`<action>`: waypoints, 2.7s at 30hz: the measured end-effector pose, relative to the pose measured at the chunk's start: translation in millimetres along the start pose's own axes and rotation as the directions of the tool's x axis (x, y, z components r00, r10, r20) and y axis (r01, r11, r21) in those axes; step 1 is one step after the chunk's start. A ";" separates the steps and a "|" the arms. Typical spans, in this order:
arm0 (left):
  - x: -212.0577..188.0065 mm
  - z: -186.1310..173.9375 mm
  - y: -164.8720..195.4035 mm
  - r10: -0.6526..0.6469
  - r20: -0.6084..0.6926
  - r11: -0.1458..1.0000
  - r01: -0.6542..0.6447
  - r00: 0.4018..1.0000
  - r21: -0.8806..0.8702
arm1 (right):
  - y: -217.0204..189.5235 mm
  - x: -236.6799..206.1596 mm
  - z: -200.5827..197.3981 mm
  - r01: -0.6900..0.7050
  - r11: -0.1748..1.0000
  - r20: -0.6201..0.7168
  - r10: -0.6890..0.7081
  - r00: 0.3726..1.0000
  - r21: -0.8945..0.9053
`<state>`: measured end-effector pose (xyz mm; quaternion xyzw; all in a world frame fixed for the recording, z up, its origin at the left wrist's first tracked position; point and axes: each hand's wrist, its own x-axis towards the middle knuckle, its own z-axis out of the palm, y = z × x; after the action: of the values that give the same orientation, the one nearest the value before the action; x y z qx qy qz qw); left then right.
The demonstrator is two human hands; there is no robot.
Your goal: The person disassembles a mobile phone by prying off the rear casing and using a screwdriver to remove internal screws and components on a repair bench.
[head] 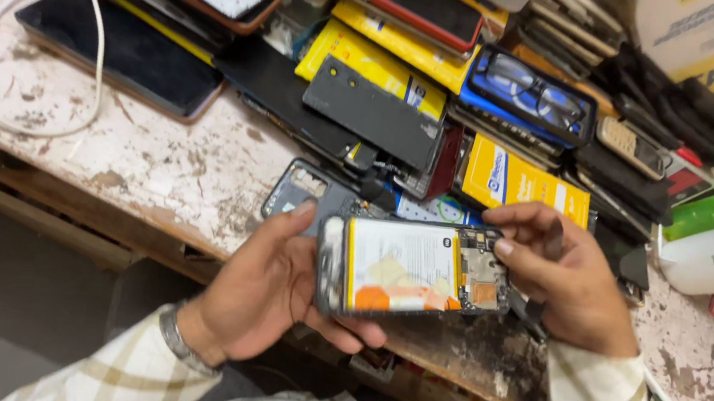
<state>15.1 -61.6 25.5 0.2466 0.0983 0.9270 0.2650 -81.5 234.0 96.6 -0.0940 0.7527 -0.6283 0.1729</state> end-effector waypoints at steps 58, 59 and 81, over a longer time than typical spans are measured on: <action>20.4 2.8 -18.1 0.214 -0.528 0.764 0.196 0.822 0.614 | -1.0 -37.6 94.2 0.257 0.847 -0.306 -0.426 0.851 -0.465; 21.3 4.3 -18.5 0.209 -0.549 0.824 0.157 0.809 0.545 | 2.1 -36.4 96.1 0.272 0.869 -0.314 -0.416 0.854 -0.414; 38.0 18.2 -14.2 0.162 -0.364 0.473 0.252 0.917 0.844 | 47.2 -40.3 104.2 0.233 0.934 -0.239 -0.169 0.956 0.270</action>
<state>2.6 -28.3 52.0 0.1520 0.6174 0.7653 0.0998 -1.3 162.5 40.4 -0.0765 0.6510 -0.7543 0.0381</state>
